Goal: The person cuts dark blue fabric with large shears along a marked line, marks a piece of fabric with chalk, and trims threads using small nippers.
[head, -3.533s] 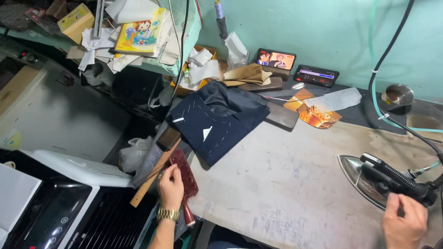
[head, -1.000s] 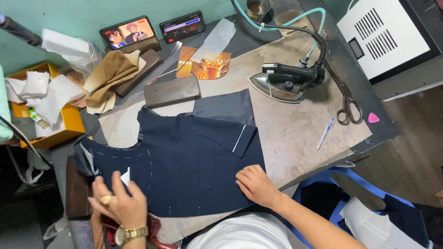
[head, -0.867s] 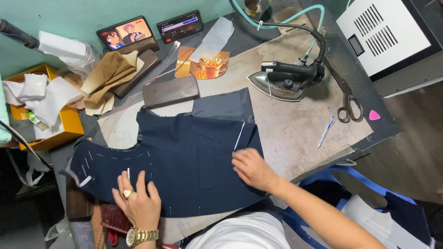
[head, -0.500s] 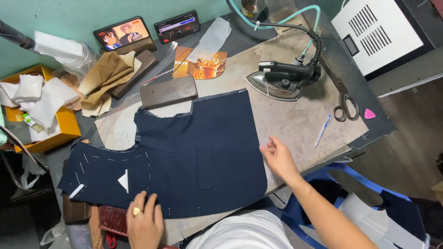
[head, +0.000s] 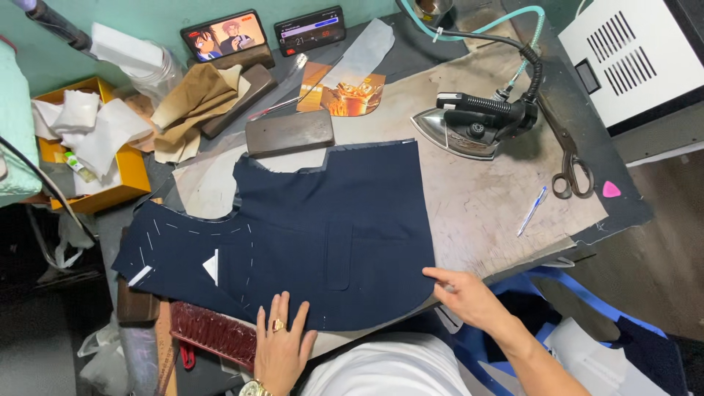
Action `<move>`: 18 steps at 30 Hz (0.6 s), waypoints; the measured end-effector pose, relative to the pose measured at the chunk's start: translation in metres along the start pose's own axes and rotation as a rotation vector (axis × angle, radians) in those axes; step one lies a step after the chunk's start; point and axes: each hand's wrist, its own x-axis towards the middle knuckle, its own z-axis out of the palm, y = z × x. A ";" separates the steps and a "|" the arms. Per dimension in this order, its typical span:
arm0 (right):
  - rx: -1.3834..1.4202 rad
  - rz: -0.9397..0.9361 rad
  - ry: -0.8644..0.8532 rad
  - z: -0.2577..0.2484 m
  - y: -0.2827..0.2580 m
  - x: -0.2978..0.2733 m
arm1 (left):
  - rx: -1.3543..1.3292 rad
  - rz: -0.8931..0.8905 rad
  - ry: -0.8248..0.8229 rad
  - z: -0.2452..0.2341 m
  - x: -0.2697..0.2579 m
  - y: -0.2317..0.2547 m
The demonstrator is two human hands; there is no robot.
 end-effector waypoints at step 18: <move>-0.214 -0.771 0.374 0.073 -0.008 0.064 | -0.395 -0.182 0.366 0.007 0.138 0.004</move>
